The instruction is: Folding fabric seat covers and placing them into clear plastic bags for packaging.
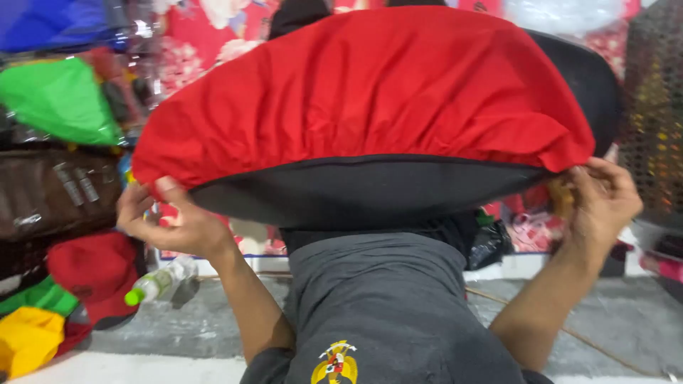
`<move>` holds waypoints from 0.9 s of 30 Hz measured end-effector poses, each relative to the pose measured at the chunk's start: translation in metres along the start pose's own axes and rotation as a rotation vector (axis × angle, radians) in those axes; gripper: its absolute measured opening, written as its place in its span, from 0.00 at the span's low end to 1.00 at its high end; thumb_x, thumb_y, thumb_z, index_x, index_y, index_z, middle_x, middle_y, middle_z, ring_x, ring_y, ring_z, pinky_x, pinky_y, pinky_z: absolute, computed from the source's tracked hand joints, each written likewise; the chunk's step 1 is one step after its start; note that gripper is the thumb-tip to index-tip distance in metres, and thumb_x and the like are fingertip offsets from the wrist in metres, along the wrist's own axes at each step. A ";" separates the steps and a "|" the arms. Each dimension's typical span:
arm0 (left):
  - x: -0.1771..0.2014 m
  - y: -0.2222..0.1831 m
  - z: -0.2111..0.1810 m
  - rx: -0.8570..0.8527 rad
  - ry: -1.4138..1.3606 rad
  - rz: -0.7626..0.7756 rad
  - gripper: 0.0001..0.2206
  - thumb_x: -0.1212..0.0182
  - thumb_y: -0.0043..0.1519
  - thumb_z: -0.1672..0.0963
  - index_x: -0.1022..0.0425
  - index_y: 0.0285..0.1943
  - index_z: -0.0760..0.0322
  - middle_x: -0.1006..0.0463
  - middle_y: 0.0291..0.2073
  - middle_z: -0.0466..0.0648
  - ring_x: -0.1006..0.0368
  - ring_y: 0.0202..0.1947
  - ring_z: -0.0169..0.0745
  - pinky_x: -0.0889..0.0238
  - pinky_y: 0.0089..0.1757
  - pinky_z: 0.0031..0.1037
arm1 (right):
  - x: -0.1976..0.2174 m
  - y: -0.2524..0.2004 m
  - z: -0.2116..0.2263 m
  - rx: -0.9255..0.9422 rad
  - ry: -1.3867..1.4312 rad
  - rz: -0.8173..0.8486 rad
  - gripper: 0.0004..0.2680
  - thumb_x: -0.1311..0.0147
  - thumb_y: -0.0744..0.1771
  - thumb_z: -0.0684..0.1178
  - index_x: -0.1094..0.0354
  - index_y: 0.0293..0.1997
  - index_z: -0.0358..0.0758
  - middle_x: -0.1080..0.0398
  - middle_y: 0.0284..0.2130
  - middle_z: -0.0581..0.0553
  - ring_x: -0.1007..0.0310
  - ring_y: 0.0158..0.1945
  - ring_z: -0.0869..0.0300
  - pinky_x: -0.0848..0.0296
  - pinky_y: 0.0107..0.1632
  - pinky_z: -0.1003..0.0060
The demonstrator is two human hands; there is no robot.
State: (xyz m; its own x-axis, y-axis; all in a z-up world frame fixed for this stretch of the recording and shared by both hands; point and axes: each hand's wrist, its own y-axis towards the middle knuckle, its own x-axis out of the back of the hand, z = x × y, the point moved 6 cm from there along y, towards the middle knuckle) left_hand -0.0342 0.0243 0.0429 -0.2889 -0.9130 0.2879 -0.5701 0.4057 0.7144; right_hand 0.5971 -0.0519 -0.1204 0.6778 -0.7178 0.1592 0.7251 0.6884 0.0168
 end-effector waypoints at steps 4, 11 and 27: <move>0.025 -0.012 0.172 0.395 -0.222 -0.162 0.19 0.35 0.69 0.54 0.35 0.64 0.65 0.33 0.54 0.57 0.33 0.57 0.51 0.34 0.56 0.39 | -0.003 -0.007 0.010 -0.038 0.033 0.008 0.10 0.32 0.68 0.36 0.27 0.50 0.41 0.26 0.37 0.50 0.26 0.36 0.72 0.24 0.40 0.82; 0.015 -0.050 0.234 1.094 -0.730 0.269 0.16 0.41 0.62 0.45 0.24 0.49 0.54 0.26 0.42 0.39 0.28 0.41 0.33 0.34 0.41 0.24 | -0.008 -0.016 0.012 -0.081 0.007 0.061 0.10 0.32 0.72 0.41 0.32 0.54 0.48 0.28 0.46 0.53 0.25 0.44 0.72 0.21 0.50 0.81; 0.013 -0.031 0.209 1.029 -0.757 0.327 0.10 0.29 0.61 0.56 0.25 0.45 0.62 0.18 0.30 0.51 0.20 0.30 0.36 0.31 0.35 0.18 | -0.012 -0.028 0.068 0.405 -0.224 0.002 0.07 0.38 0.79 0.34 0.36 0.61 0.28 0.33 0.49 0.35 0.28 0.48 0.53 0.25 0.53 0.63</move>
State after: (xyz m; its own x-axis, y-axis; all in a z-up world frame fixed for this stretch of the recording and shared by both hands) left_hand -0.1809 0.0088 -0.1088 -0.6885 -0.6545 -0.3126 -0.6158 0.7552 -0.2249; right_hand 0.5607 -0.0552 -0.0553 0.6041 -0.7069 0.3678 0.5879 0.7070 0.3931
